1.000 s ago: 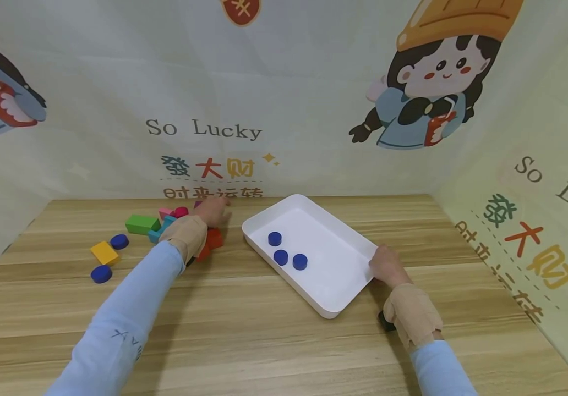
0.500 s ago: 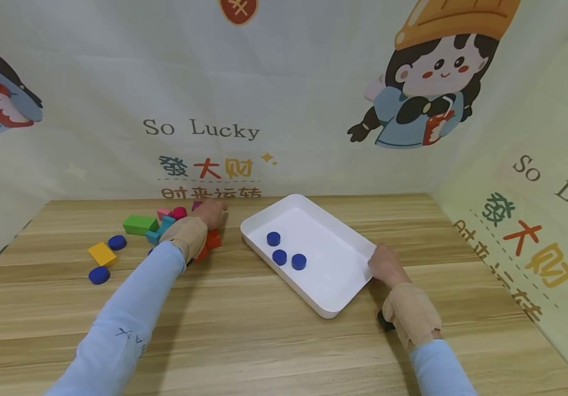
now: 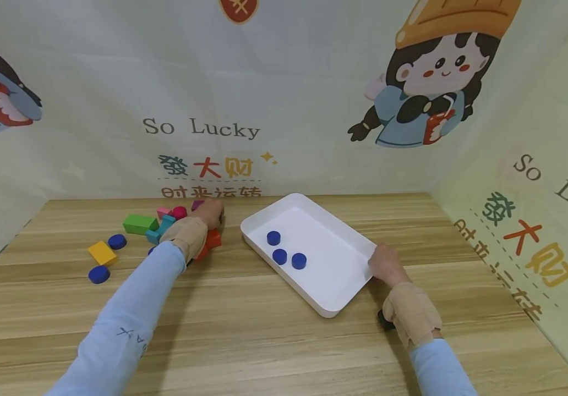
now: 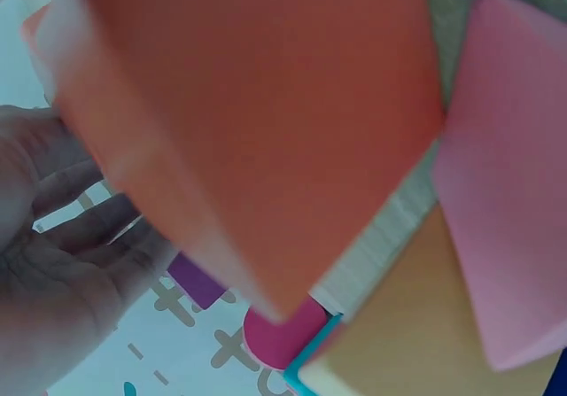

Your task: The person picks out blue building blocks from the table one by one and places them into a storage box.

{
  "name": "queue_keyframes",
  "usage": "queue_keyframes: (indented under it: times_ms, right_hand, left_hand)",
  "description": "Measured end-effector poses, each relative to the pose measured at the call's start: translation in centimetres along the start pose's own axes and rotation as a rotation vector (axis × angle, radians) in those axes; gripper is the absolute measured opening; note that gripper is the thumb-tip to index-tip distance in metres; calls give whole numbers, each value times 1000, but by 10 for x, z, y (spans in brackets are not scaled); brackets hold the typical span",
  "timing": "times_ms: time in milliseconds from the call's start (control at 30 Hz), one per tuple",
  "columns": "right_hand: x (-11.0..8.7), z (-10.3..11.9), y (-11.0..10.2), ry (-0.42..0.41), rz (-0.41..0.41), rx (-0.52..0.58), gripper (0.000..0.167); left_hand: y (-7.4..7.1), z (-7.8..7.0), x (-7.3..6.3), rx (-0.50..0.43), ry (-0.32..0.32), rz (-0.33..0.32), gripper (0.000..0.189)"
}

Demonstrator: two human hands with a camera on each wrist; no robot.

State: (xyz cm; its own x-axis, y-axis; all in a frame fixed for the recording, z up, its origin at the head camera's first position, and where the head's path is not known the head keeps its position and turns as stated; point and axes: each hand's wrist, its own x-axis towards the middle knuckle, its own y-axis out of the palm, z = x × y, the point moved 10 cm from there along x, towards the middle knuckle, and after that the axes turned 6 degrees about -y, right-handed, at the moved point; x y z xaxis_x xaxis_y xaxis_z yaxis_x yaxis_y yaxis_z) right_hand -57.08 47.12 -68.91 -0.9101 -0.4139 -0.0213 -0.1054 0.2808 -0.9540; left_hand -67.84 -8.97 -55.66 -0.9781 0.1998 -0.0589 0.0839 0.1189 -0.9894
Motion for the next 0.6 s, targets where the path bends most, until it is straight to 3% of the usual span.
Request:
queue_keyframes:
  times_ms: [33,67,133,167,233,467,600]
  right_hand:
    - [1,0,1,-12,-1,-13,17]
    - [1,1,3,-28,0,-32,16]
    - [2,2,6,-47,-2,-55,16]
    - [3,2,8,-60,0,-71,15]
    - [3,0,11,-56,-14,-65,15]
    - [3,-2,16,-63,-39,-59,14]
    - [3,0,17,-84,-26,-99,12]
  left_hand:
    - [18,11,21,0,-5,-8,35]
    - [28,18,34,1,-6,-11,36]
    - [38,24,45,9,-17,-8,35]
    - [36,23,43,11,-16,-10,35]
    - [25,16,29,11,-22,-18,33]
    - [-42,-27,-57,-6,9,7,30]
    - [-61,-39,-76,-3,54,-45,23]
